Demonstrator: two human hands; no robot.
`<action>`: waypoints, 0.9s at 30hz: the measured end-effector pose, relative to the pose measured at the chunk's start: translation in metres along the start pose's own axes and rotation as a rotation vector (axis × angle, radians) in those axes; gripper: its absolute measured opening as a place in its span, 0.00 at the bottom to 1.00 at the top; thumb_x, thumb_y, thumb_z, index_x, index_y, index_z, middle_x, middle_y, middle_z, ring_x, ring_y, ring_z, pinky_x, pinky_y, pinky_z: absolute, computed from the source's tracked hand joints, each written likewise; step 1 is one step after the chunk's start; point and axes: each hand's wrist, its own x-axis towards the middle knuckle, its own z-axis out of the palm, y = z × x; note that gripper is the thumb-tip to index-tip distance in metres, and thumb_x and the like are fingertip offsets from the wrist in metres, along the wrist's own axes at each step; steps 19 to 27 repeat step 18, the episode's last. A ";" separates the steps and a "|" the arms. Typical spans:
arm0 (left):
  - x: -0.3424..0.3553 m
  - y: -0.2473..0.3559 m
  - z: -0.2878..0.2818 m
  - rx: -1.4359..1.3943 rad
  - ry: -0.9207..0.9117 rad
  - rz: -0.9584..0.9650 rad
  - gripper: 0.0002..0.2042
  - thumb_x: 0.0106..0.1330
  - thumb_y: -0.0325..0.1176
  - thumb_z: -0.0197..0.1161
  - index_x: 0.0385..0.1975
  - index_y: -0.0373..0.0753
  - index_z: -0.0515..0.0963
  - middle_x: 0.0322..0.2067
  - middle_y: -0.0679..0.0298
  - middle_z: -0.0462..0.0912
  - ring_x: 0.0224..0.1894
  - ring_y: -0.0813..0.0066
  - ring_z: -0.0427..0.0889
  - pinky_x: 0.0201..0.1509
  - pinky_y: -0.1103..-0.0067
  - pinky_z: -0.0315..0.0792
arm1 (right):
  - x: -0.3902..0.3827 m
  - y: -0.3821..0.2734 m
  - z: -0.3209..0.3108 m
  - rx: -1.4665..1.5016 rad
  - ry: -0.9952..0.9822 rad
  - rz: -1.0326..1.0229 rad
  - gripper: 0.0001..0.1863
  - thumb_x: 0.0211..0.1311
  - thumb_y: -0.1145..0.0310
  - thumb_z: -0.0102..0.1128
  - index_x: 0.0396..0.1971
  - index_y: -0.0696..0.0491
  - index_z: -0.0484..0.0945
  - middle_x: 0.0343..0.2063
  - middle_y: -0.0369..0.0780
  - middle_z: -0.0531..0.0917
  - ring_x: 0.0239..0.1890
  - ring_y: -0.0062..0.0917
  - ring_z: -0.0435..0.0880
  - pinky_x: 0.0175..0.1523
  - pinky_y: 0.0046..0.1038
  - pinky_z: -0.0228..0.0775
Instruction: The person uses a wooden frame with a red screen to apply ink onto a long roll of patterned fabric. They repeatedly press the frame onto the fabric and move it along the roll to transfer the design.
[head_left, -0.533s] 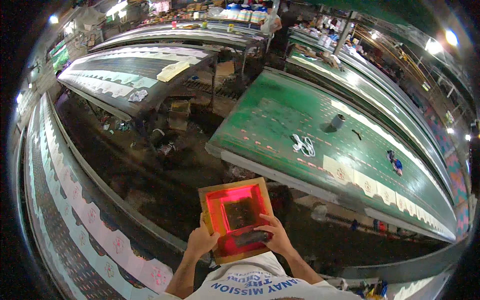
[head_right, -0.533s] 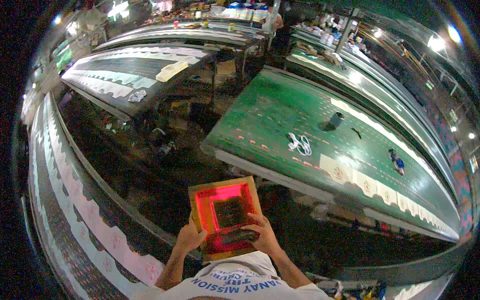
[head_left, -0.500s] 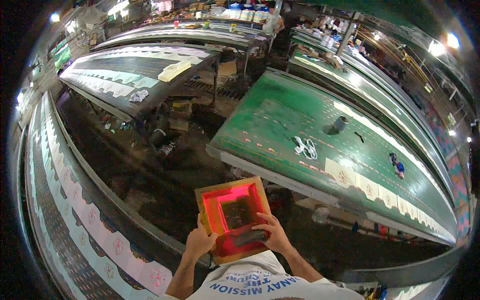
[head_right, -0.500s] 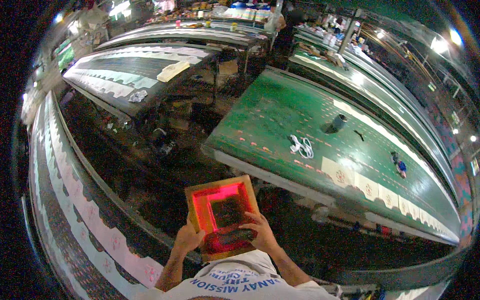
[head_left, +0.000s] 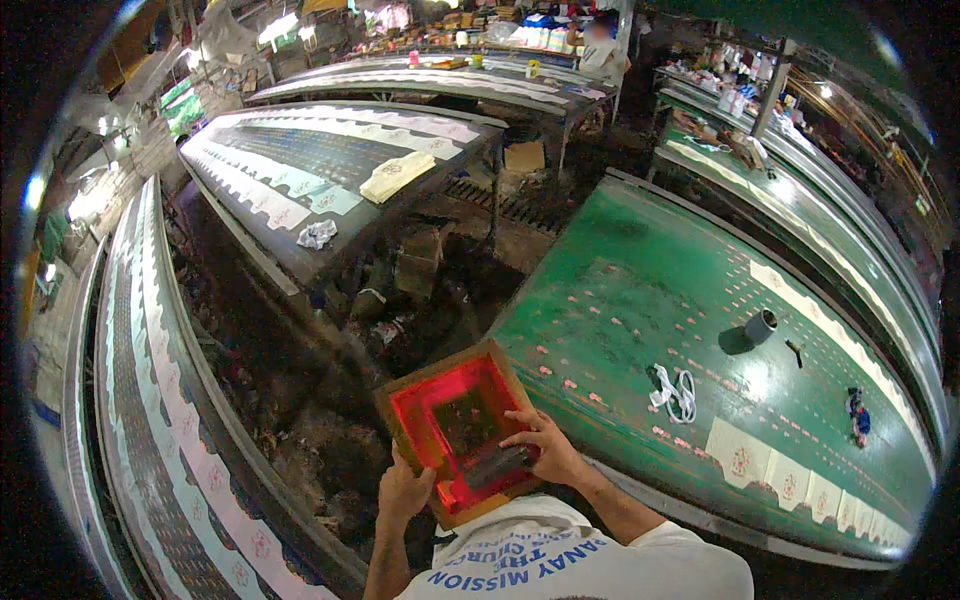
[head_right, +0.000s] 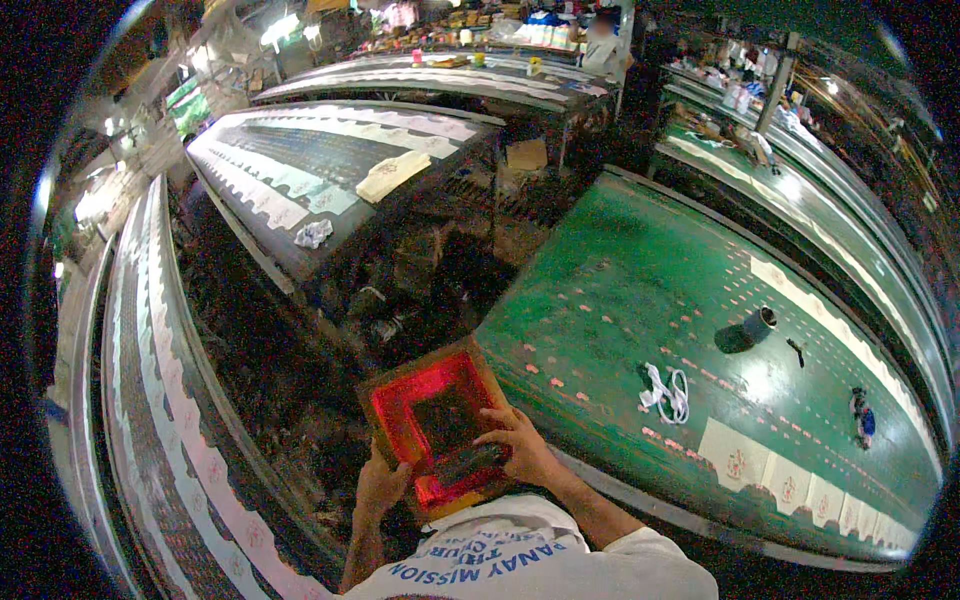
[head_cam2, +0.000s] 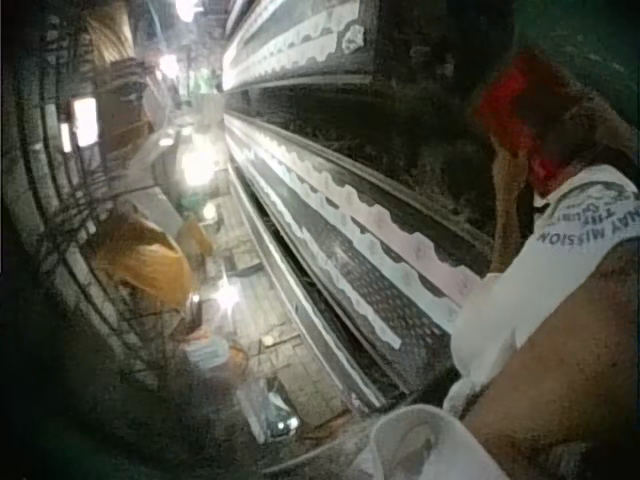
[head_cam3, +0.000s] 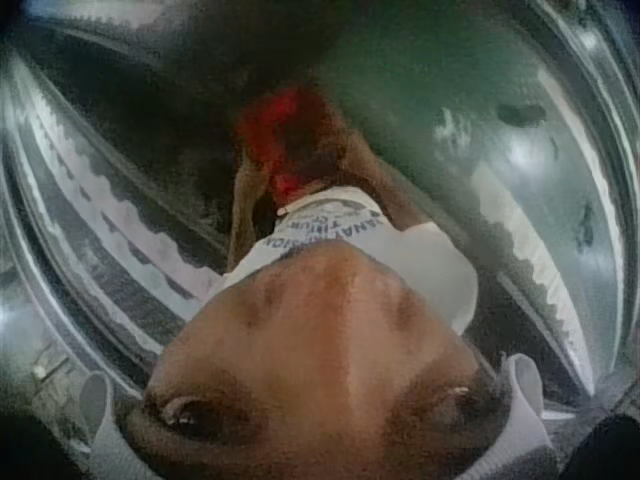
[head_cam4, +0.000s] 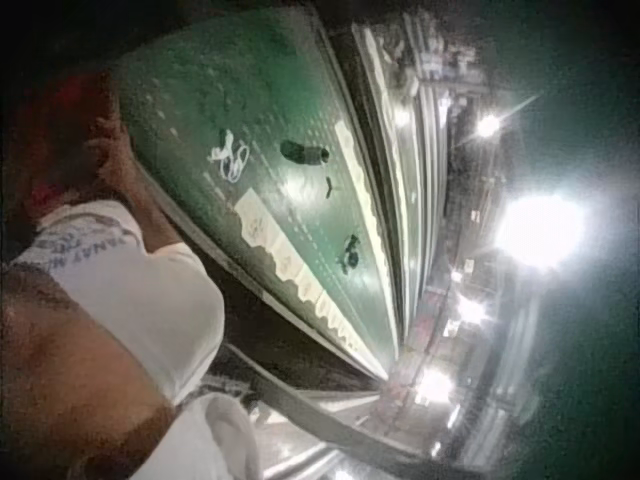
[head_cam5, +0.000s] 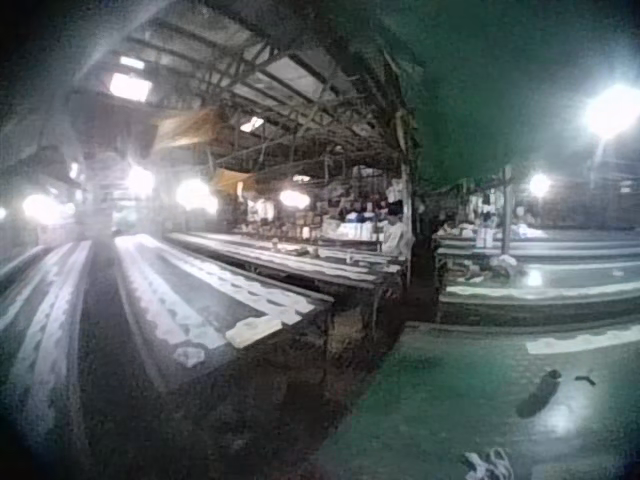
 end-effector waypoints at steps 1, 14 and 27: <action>0.010 0.002 0.001 -0.013 0.005 -0.002 0.52 0.68 0.44 0.68 0.84 0.29 0.45 0.44 0.39 0.92 0.48 0.33 0.91 0.55 0.50 0.84 | 0.011 0.007 -0.004 -0.006 0.002 -0.009 0.31 0.45 0.80 0.84 0.52 0.38 0.95 0.79 0.41 0.74 0.82 0.47 0.66 0.85 0.49 0.59; 0.263 -0.016 -0.065 0.014 -0.146 0.058 0.52 0.67 0.47 0.68 0.83 0.26 0.46 0.44 0.37 0.92 0.49 0.32 0.90 0.56 0.49 0.84 | 0.201 0.094 0.037 -0.041 0.118 0.116 0.29 0.48 0.69 0.88 0.54 0.38 0.94 0.78 0.42 0.75 0.80 0.48 0.69 0.84 0.51 0.58; 0.389 -0.058 -0.100 0.093 -0.207 0.120 0.52 0.68 0.47 0.68 0.86 0.35 0.45 0.46 0.36 0.91 0.49 0.31 0.90 0.59 0.48 0.83 | 0.283 0.112 0.072 -0.067 0.217 0.183 0.28 0.51 0.70 0.88 0.55 0.39 0.94 0.79 0.41 0.73 0.81 0.45 0.68 0.86 0.49 0.56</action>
